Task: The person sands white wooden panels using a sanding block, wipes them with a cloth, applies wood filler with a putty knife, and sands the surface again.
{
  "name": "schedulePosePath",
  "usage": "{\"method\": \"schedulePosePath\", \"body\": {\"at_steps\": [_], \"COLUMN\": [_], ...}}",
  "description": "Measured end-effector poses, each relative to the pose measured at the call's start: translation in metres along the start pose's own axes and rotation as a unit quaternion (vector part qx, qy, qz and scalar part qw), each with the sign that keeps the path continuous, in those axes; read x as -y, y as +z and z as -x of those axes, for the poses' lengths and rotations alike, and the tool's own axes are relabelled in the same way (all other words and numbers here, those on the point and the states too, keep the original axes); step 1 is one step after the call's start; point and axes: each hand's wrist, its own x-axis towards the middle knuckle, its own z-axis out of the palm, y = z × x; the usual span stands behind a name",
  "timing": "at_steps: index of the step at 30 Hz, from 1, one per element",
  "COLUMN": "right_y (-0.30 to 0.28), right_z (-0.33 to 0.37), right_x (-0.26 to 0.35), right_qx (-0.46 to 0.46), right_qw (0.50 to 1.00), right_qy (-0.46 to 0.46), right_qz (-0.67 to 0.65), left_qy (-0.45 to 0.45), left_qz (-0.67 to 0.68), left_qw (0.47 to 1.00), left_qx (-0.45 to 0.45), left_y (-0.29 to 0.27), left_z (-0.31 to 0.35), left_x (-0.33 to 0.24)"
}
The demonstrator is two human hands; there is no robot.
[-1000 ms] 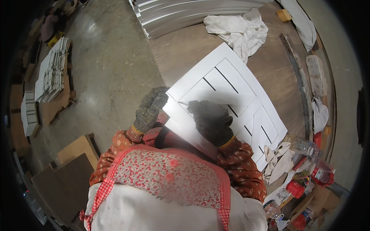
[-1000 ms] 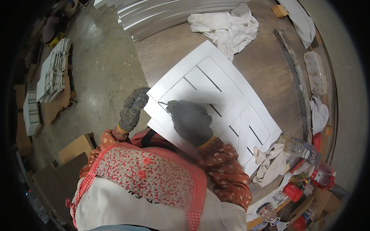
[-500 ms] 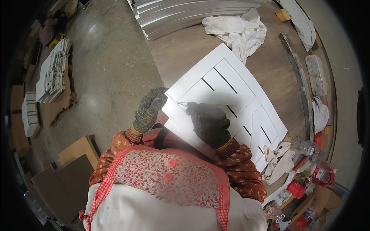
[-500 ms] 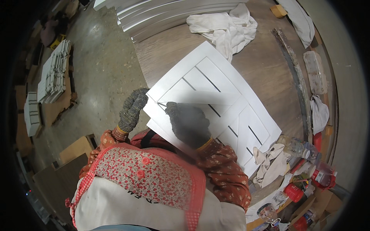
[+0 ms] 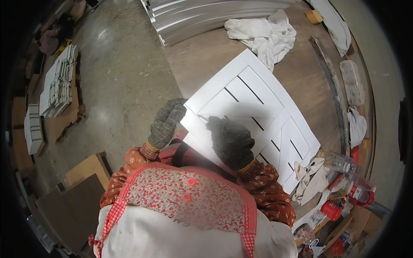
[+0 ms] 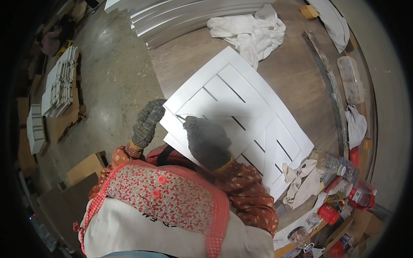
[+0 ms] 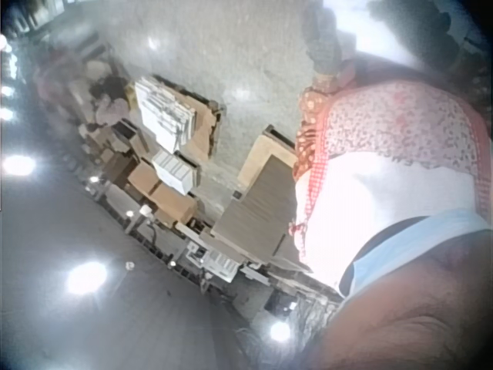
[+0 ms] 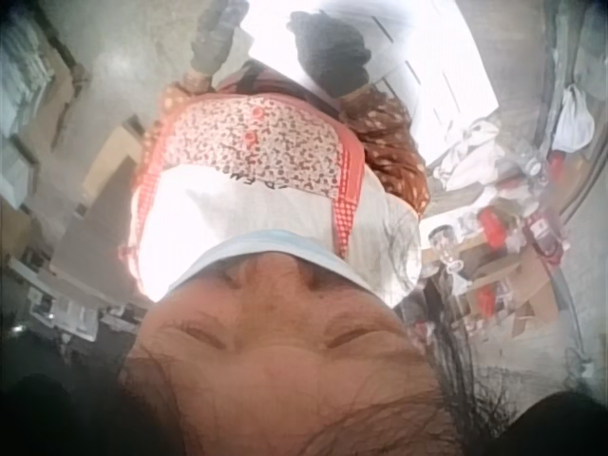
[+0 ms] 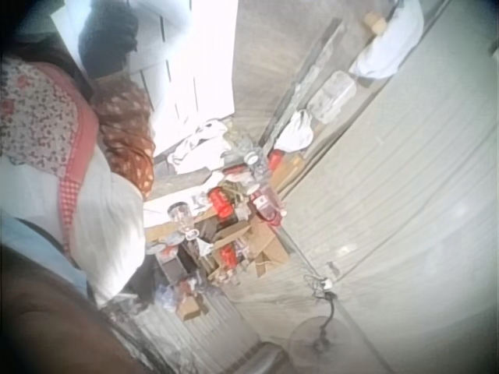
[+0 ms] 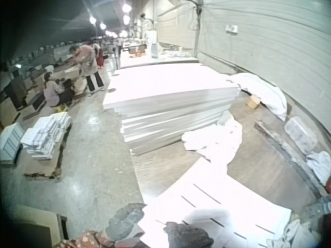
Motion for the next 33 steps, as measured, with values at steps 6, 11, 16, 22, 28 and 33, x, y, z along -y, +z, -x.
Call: {"method": "schedulePosePath", "body": {"at_steps": [6, 11, 16, 22, 28, 33], "right_y": [-0.017, -0.008, -0.013, -0.009, -0.024, -0.041], "right_z": [0.004, 0.003, 0.006, -0.002, 0.002, -0.013], "right_x": [0.003, 0.007, 0.007, 0.012, 0.010, 0.002], "right_qx": [-0.004, -0.040, -0.030, -0.028, -0.047, -0.113], "right_qw": [0.999, 0.998, 0.999, 0.997, 0.997, 0.992], "right_qy": [0.027, 0.020, 0.012, 0.018, 0.057, 0.033], "right_qz": [-0.027, -0.046, 0.018, 0.063, -0.003, 0.043], "left_qy": [-0.017, -0.006, 0.012, 0.070, 0.118, 0.195], "left_qz": [-0.017, -0.043, -0.057, -0.134, -0.235, -0.289], "left_qw": [1.000, 0.999, 0.998, 0.988, 0.964, 0.936], "left_qx": [-0.013, -0.002, 0.013, 0.023, 0.038, 0.042], "left_y": [0.002, 0.000, -0.003, -0.007, -0.015, -0.020], "left_z": [0.000, -0.001, -0.001, -0.006, -0.004, -0.007], "left_x": [-0.003, -0.005, 0.000, 0.008, 0.010, 0.022]}}
